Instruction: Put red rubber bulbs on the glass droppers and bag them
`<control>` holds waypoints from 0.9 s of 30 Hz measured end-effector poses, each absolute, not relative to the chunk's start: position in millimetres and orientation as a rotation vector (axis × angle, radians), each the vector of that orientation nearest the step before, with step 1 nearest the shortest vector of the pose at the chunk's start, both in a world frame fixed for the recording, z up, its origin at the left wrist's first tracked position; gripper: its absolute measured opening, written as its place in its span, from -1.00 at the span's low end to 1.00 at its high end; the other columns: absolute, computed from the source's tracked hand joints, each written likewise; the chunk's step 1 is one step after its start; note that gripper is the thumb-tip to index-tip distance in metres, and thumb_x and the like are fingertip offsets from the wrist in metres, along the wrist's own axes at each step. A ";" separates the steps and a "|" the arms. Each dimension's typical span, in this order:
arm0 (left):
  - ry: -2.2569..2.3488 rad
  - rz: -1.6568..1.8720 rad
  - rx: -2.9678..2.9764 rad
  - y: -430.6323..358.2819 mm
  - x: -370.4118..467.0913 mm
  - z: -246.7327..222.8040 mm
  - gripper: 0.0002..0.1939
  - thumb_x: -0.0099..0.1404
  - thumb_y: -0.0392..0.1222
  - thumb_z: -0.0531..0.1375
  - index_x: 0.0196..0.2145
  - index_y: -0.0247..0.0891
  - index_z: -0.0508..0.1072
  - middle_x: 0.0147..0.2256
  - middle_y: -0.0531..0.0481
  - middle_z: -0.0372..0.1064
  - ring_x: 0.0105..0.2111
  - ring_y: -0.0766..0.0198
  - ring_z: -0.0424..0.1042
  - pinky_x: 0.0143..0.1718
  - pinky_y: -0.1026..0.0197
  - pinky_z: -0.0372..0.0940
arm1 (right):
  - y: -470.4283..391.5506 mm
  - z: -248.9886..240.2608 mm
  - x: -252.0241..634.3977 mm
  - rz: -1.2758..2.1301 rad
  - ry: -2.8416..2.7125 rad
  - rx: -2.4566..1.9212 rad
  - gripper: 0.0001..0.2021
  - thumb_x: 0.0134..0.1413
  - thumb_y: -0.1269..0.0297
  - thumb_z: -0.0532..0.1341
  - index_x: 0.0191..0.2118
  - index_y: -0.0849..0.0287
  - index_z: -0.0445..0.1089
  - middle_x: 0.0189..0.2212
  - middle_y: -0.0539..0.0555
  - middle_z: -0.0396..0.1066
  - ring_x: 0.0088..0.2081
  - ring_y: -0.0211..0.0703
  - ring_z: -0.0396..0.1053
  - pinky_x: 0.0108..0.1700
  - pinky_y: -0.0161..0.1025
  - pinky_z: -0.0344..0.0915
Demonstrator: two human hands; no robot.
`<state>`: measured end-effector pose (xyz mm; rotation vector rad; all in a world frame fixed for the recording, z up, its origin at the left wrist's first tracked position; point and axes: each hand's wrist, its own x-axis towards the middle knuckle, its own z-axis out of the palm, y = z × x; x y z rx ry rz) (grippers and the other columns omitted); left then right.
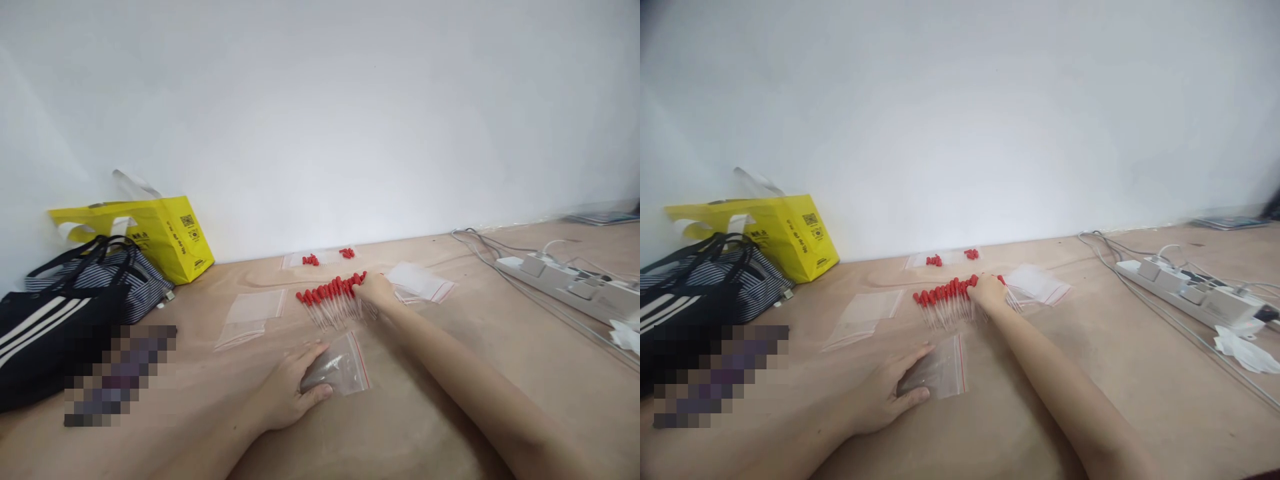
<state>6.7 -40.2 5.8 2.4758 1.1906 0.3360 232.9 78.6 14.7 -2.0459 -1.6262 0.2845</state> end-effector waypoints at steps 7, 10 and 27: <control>1.185 0.354 2.494 -39.8 8.6 3.2 -0.45 0.16 0.00 0.07 0.08 -0.19 0.09 0.08 -0.11 0.12 0.06 0.09 0.12 0.03 -0.02 0.09 | 52.1 20.9 264.3 0.493 -1.680 -1.686 -0.82 -0.05 0.25 0.02 -0.53 0.21 0.24 -0.60 0.03 0.36 -0.50 -0.25 0.34 -0.50 -0.38 0.17; 1.176 0.393 2.504 -38.6 11.5 2.2 -0.45 0.16 -0.01 0.08 0.08 -0.18 0.09 0.08 -0.09 0.13 0.06 0.09 0.13 0.03 -0.02 0.09 | 27.3 8.1 273.1 0.691 -1.587 -1.378 -0.76 -0.01 0.22 0.01 -0.21 0.23 0.15 -0.59 -0.04 0.33 -0.54 -0.29 0.33 -0.49 -0.37 0.23; 1.188 0.474 2.448 -39.7 17.7 4.0 -0.46 0.14 -0.03 0.09 0.07 -0.13 0.09 0.02 -0.07 0.20 -0.04 0.11 0.23 -0.04 0.02 0.16 | -27.3 -19.9 240.5 1.334 -1.256 -0.933 -0.58 -0.19 -0.08 0.17 -0.33 0.18 0.16 -0.51 -0.04 0.30 -0.55 -0.37 0.26 -0.46 -0.33 0.25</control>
